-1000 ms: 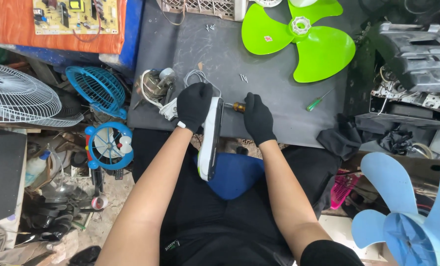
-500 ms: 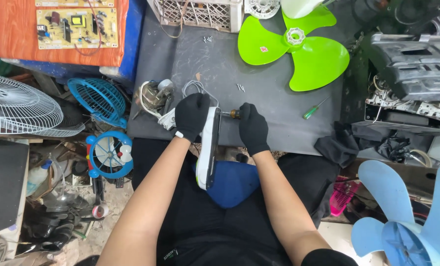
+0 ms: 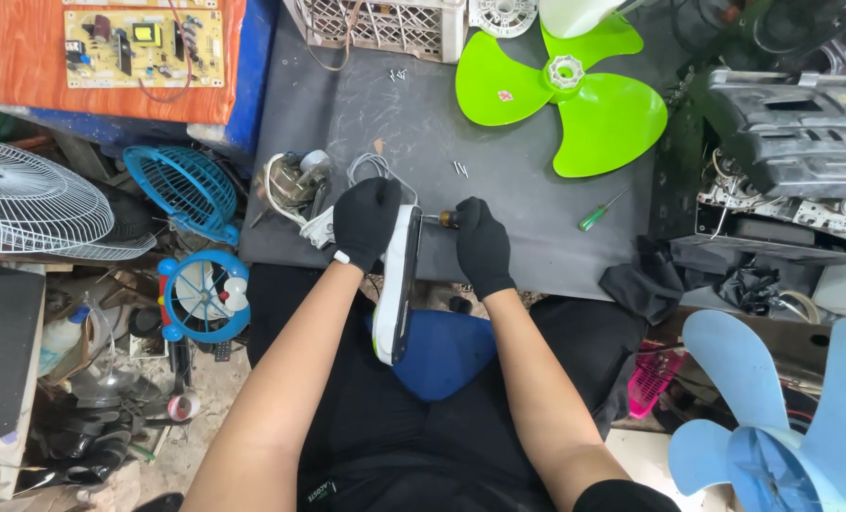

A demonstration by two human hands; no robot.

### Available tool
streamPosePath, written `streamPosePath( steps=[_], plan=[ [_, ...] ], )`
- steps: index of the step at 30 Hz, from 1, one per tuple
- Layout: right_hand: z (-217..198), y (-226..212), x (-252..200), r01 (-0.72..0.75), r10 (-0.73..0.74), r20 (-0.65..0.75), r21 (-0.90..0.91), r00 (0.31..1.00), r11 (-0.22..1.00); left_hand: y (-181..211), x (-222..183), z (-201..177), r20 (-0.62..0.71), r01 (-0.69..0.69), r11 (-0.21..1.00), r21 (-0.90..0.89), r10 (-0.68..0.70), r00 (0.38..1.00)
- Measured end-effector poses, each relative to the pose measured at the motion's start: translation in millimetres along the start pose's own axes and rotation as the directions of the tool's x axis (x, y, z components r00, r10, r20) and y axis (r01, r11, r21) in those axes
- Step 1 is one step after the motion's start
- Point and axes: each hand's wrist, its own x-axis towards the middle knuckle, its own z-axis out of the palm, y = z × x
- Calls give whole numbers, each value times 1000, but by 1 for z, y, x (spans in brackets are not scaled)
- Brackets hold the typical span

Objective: The person is reassembling a motor housing by screwing a metal plate onto a plastic part and then fitting the housing onto a base.

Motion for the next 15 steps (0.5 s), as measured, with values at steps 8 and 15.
streamPosePath(
  steps=[8,15],
  plan=[
    [-10,-7,-1,-25,22,89,30,996,999,4,1,-2,-2,31,999,-21,-31,1000],
    [-14,-14,0,-51,49,127,15,991,999,6,1,-2,11,54,998,-17,-54,998]
  ],
)
